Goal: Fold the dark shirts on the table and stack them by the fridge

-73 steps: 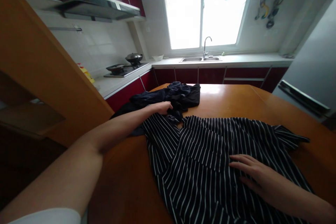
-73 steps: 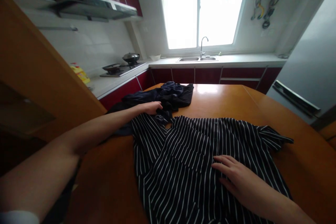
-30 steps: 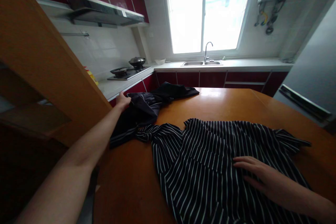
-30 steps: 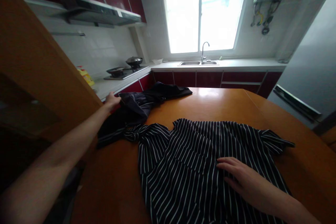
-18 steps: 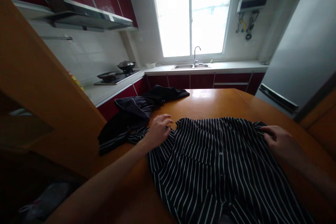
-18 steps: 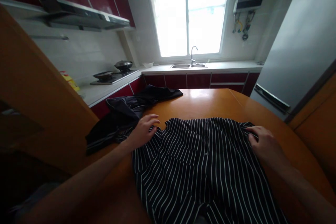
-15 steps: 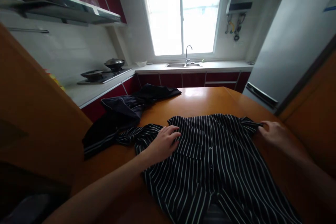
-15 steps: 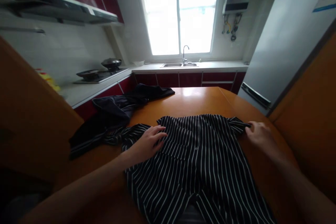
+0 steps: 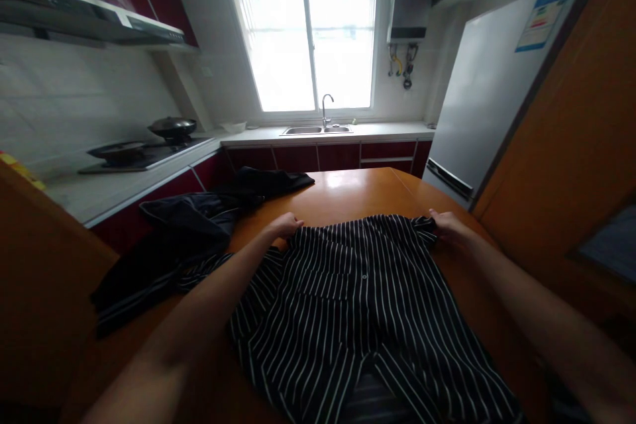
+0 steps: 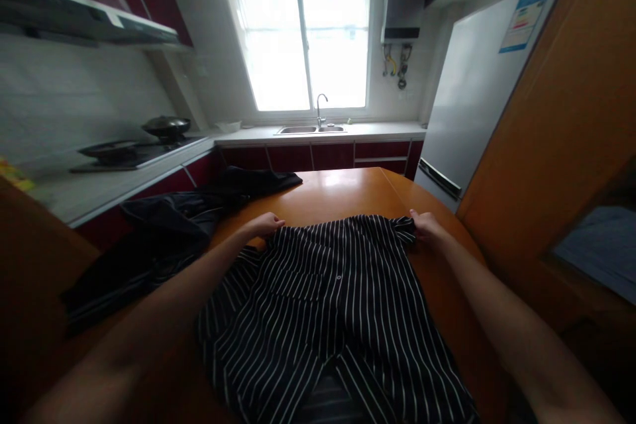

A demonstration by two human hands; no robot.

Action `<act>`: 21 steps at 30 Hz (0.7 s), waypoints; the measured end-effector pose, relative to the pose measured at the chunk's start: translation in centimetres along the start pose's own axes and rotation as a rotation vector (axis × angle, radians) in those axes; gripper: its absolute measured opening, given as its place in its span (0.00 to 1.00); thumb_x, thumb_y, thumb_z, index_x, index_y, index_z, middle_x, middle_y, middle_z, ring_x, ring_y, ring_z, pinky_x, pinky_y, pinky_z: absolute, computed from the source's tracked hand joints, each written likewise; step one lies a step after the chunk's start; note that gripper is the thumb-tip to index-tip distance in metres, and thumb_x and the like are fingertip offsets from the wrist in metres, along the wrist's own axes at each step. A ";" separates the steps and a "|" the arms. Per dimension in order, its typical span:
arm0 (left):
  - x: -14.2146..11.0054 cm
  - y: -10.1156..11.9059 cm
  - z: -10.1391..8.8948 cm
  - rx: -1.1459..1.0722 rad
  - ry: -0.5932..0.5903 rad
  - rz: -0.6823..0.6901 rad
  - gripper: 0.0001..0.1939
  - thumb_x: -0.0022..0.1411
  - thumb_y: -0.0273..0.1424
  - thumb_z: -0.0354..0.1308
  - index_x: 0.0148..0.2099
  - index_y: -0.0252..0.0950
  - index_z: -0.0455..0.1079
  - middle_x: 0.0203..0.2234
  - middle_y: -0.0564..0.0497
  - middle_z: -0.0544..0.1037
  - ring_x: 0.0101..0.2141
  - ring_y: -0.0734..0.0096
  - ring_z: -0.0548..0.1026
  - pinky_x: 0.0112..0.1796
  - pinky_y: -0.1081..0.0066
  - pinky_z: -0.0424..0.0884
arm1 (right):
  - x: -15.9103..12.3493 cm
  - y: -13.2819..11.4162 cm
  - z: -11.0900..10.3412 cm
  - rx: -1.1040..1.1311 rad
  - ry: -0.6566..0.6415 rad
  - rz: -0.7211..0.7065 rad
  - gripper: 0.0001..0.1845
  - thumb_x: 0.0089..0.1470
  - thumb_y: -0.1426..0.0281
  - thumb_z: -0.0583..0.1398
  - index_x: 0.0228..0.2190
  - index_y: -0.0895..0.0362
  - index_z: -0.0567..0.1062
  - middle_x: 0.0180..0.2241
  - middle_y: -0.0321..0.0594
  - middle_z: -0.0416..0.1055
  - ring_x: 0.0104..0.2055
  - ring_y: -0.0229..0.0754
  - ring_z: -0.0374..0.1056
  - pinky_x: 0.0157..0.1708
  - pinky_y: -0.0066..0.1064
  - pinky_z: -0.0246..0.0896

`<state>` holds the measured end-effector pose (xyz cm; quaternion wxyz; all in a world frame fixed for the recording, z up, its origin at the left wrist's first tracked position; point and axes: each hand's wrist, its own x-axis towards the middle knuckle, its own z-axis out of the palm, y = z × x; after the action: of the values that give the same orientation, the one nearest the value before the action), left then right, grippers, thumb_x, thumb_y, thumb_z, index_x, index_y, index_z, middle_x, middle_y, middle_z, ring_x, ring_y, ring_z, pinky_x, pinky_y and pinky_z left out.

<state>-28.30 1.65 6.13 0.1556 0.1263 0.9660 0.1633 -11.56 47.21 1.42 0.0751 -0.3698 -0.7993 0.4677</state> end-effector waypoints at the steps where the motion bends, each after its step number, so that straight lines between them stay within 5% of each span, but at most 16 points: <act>1: 0.3 0.1 0.1 -0.010 -0.049 -0.012 0.18 0.61 0.40 0.59 0.24 0.33 0.70 0.12 0.53 0.65 0.16 0.72 0.67 0.22 0.74 0.65 | 0.2 -0.5 0.2 0.006 -0.001 -0.009 0.16 0.61 0.62 0.58 0.26 0.60 0.74 0.12 0.39 0.65 0.14 0.39 0.63 0.13 0.27 0.57; 5: 1.2 1.1 -0.2 -0.060 -0.266 0.013 0.17 0.54 0.38 0.66 0.22 0.32 0.69 0.11 0.55 0.63 0.14 0.78 0.61 0.19 0.76 0.60 | 1.1 -2.2 1.4 0.036 -0.010 -0.067 0.09 0.45 0.72 0.69 0.21 0.60 0.74 0.14 0.37 0.67 0.16 0.37 0.63 0.14 0.25 0.58; 13: 1.6 3.5 -1.5 -0.169 -0.566 0.142 0.17 0.46 0.40 0.71 0.35 0.33 0.79 0.21 0.50 0.76 0.21 0.71 0.71 0.24 0.73 0.68 | 2.1 -6.6 2.8 0.219 -0.023 -0.261 0.10 0.39 0.83 0.62 0.26 0.60 0.76 0.21 0.37 0.73 0.22 0.34 0.66 0.21 0.22 0.61; 17: 1.0 3.6 -4.3 -0.192 -0.439 0.279 0.18 0.47 0.43 0.71 0.33 0.33 0.79 0.21 0.52 0.75 0.24 0.73 0.70 0.26 0.75 0.65 | 1.9 -10.2 1.1 0.395 -0.118 -0.401 0.11 0.41 0.81 0.60 0.31 0.58 0.75 0.28 0.38 0.75 0.29 0.37 0.71 0.30 0.26 0.67; 21: -1.5 3.4 -7.5 -0.134 -0.029 0.603 0.17 0.53 0.44 0.67 0.34 0.34 0.80 0.28 0.51 0.76 0.30 0.71 0.71 0.33 0.74 0.66 | 2.3 -12.8 -1.5 0.689 -0.161 -0.618 0.11 0.42 0.78 0.59 0.31 0.55 0.71 0.30 0.36 0.74 0.32 0.39 0.72 0.34 0.29 0.69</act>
<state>-28.85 2.26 14.50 0.1219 0.3990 0.8697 0.2637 -19.16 46.09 11.97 0.2670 -0.0304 -0.6732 0.6889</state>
